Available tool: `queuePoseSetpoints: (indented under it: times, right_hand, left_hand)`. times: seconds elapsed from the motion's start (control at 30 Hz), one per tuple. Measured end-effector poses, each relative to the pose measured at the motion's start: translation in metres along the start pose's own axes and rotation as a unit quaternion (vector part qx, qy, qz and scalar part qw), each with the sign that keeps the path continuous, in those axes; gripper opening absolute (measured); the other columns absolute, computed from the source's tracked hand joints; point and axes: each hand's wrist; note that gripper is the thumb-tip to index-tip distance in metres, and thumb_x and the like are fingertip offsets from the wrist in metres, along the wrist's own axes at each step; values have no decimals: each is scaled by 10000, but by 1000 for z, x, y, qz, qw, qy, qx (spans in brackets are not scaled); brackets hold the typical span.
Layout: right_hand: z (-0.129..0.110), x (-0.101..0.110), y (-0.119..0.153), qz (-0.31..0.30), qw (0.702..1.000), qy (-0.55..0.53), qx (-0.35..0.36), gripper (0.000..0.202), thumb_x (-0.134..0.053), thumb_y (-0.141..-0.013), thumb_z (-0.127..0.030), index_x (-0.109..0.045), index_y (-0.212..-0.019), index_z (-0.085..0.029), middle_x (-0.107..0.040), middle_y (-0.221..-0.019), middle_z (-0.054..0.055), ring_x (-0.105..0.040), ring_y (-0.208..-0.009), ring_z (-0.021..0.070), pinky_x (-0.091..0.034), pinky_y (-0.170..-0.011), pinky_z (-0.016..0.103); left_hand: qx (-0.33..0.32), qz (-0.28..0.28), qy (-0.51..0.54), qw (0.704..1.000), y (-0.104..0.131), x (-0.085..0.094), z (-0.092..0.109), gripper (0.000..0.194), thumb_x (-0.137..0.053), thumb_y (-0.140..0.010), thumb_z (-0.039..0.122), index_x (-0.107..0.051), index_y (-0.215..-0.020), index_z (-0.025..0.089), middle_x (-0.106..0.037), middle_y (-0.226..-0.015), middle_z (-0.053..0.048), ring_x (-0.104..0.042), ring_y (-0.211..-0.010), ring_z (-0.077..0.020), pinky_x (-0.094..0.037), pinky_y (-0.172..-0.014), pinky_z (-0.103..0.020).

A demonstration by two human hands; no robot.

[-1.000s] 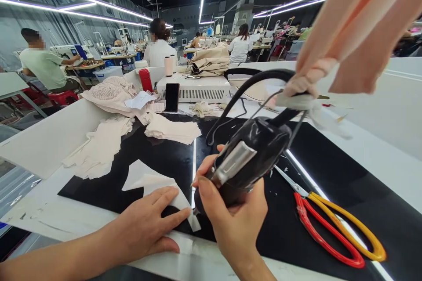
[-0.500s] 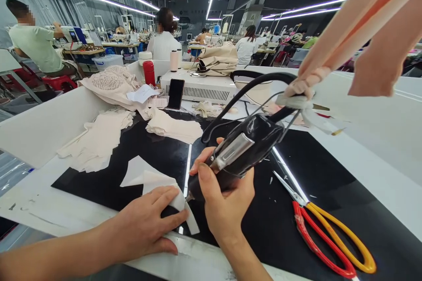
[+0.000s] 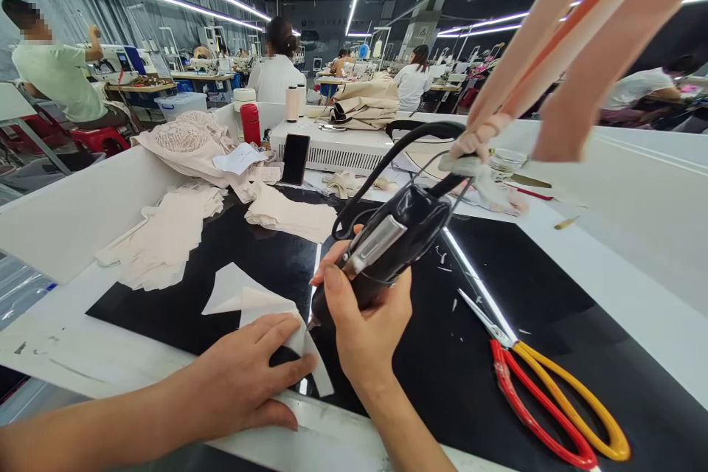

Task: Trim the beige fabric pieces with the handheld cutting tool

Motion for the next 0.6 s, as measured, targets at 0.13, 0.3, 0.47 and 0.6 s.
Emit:
queuePoseSetpoints:
  times: [0.13,0.3,0.47,0.6]
  right_hand:
    - [-3,1,4,0,1000,9,-3,352,-864,-868,-365,-670,-1153,-293,-711,-807,-66,-660,-590,138,-584,-598,298]
    - [-9,0,9,7,1000,6,-10,400,-888,-845,-366,-660,-1162,-279,-710,-799,-54,-661,-585,150,-588,-588,310]
    - [-11,0,11,-1,1000,0,-6,410,-899,-843,-375,-655,-1159,-280,-710,-804,-45,-667,-586,158,-576,-550,307]
    - [-11,0,11,2,1000,3,-9,413,-899,-839,-382,-656,-1158,-282,-704,-800,-48,-665,-583,158,-582,-557,312]
  left_hand:
    - [-6,-12,11,1000,2,3,-1,728,-739,-897,722,-639,-1373,180,-643,-1356,-236,-695,-1226,-385,-633,-1018,-518]
    - [-5,-33,44,998,4,15,-6,595,-570,-1049,664,-632,-1400,188,-655,-1366,-209,-679,-1276,-344,-631,-1031,-439]
    - [12,-38,31,999,2,20,-9,586,-570,-1066,638,-629,-1405,164,-652,-1391,-217,-670,-1293,-339,-631,-1037,-429]
    - [8,-43,27,999,2,19,-9,600,-636,-1038,629,-616,-1419,167,-652,-1398,-212,-656,-1319,-347,-611,-1079,-449]
Point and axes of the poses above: each hand's wrist, its own y-axis away from the middle knuckle, its own x-axis out of the back of the hand, z = x × y
